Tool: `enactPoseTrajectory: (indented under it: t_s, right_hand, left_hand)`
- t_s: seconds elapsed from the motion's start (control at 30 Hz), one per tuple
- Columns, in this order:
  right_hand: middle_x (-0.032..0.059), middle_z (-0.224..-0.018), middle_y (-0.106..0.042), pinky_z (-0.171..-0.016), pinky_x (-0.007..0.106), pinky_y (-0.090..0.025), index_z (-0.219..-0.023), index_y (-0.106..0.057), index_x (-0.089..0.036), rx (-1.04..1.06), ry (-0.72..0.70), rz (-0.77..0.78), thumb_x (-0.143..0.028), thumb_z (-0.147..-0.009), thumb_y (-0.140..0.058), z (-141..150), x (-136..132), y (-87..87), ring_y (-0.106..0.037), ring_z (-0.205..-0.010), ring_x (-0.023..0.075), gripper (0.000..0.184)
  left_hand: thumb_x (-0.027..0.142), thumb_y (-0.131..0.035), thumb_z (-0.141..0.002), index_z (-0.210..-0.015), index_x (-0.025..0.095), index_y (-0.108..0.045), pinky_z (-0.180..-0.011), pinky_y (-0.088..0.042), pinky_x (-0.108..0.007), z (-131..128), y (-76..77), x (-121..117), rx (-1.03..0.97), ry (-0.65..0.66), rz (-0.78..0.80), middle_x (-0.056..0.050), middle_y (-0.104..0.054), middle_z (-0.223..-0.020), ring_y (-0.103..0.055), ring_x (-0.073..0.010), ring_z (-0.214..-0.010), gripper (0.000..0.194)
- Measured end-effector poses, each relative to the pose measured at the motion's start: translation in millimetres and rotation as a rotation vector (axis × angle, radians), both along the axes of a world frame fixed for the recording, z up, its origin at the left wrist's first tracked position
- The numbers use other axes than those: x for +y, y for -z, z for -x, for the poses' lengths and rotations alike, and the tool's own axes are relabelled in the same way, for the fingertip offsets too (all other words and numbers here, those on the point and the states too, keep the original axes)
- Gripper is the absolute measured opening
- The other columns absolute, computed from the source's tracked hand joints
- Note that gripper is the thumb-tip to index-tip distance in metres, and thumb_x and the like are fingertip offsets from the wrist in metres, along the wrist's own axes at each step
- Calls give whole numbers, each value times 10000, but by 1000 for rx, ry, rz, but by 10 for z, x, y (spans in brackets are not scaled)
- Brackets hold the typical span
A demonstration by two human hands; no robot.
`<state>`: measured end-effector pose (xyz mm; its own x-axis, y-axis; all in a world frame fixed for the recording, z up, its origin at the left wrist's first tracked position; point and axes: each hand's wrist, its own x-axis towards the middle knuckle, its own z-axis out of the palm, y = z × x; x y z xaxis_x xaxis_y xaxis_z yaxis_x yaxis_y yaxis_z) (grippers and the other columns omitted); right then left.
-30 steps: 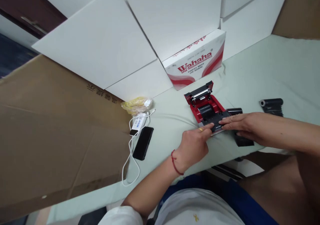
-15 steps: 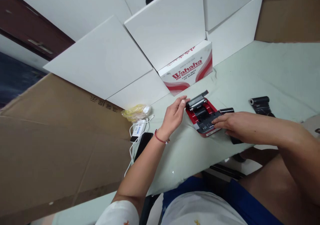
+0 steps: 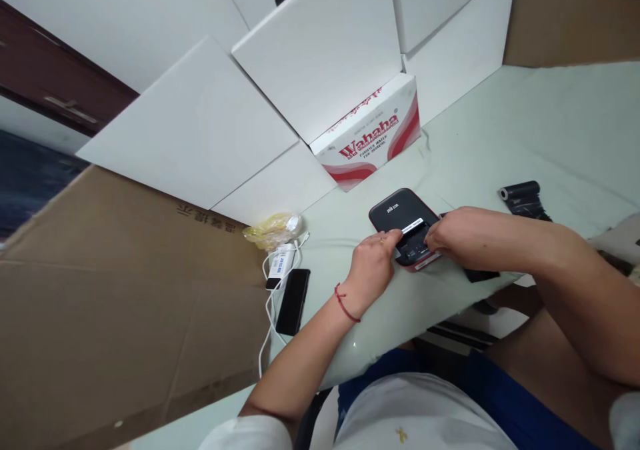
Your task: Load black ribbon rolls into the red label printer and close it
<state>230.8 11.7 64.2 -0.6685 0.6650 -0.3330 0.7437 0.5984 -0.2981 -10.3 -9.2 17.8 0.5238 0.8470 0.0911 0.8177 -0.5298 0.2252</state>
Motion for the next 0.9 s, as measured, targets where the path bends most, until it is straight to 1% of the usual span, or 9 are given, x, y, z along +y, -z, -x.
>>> enactPoseTrajectory:
  t_s: [0.07, 0.13, 0.23, 0.3, 0.4, 0.5, 0.63, 0.8, 0.9]
  right_hand:
    - [30, -731, -680, -608, 309, -265, -797, -695, -209, -73, 4, 0, -39, -804, -530, 51, -11, -110, -444, -574, 148, 237]
    - [31, -714, -663, -602, 314, -253, -792, -689, -208, -98, 11, -13, -37, -805, -529, 74, -32, -169, -406, -561, 146, 234]
    - [40, -738, -681, -601, 313, -259, -825, -708, -207, -90, 25, 1, -43, -811, -528, 55, -51, -160, -427, -569, 151, 243]
    - [48, -773, -706, -610, 310, -274, -852, -726, -207, -74, 23, 24, -59, -809, -533, 28, -48, -121, -479, -595, 159, 247]
    - [63, -814, -732, -629, 309, -296, -873, -743, -207, -64, 4, 45, -72, -797, -541, 6, -35, -81, -540, -639, 175, 254]
    - [67, -793, -728, -621, 315, -291, -863, -740, -205, -93, 11, 36, -77, -798, -549, 26, -30, -85, -532, -619, 179, 239]
    - [85, -796, -726, -612, 325, -278, -853, -734, -191, -148, 5, 5, -74, -817, -546, 77, -26, -126, -523, -609, 180, 225]
    - [88, -815, -730, -625, 337, -274, -871, -741, -191, -127, -70, -65, -73, -860, -496, 118, -9, -193, -542, -635, 189, 272]
    - [85, -797, -723, -625, 340, -284, -852, -740, -199, -122, -53, -69, -107, -891, -488, 146, 34, -227, -552, -637, 197, 271]
  left_hand:
    - [-72, -420, -847, -1300, 212, -697, -1013, -643, -396, 63, 41, 24, -89, 28, 1, -86, -829, -1145, -783, -227, -1101, 603]
    - [-84, -391, -819, -1347, 206, -685, -1035, -632, -386, 133, 92, -5, -212, 76, -23, -87, -819, -1231, -767, -211, -1161, 671]
    - [-84, -361, -813, -1430, 204, -638, -1067, -613, -392, 226, 182, -168, -373, 102, -106, -99, -770, -1375, -728, -195, -1246, 735]
    - [-85, -351, -817, -1447, 206, -617, -1018, -631, -361, 270, 240, -313, -422, 80, -123, -98, -750, -1417, -750, -172, -1182, 743]
    - [-96, -358, -780, -1394, 208, -632, -946, -647, -295, 308, 294, -457, -409, 43, -74, -69, -790, -1344, -790, -141, -1073, 738]
    - [-103, -375, -739, -1244, 220, -671, -940, -645, -282, 314, 292, -463, -387, -2, -11, -44, -821, -1268, -801, -154, -1105, 669]
    - [-138, -365, -696, -1065, 231, -632, -960, -627, -273, 294, 283, -405, -449, -82, 88, -31, -838, -1194, -790, -169, -1179, 586]
    - [-169, -351, -688, -1022, 235, -585, -923, -611, -246, 289, 367, -415, -515, -141, 151, -24, -834, -1147, -772, -176, -1226, 574]
    - [-171, -340, -696, -1008, 240, -574, -909, -609, -243, 278, 394, -426, -543, -151, 158, -18, -832, -1100, -769, -174, -1232, 567]
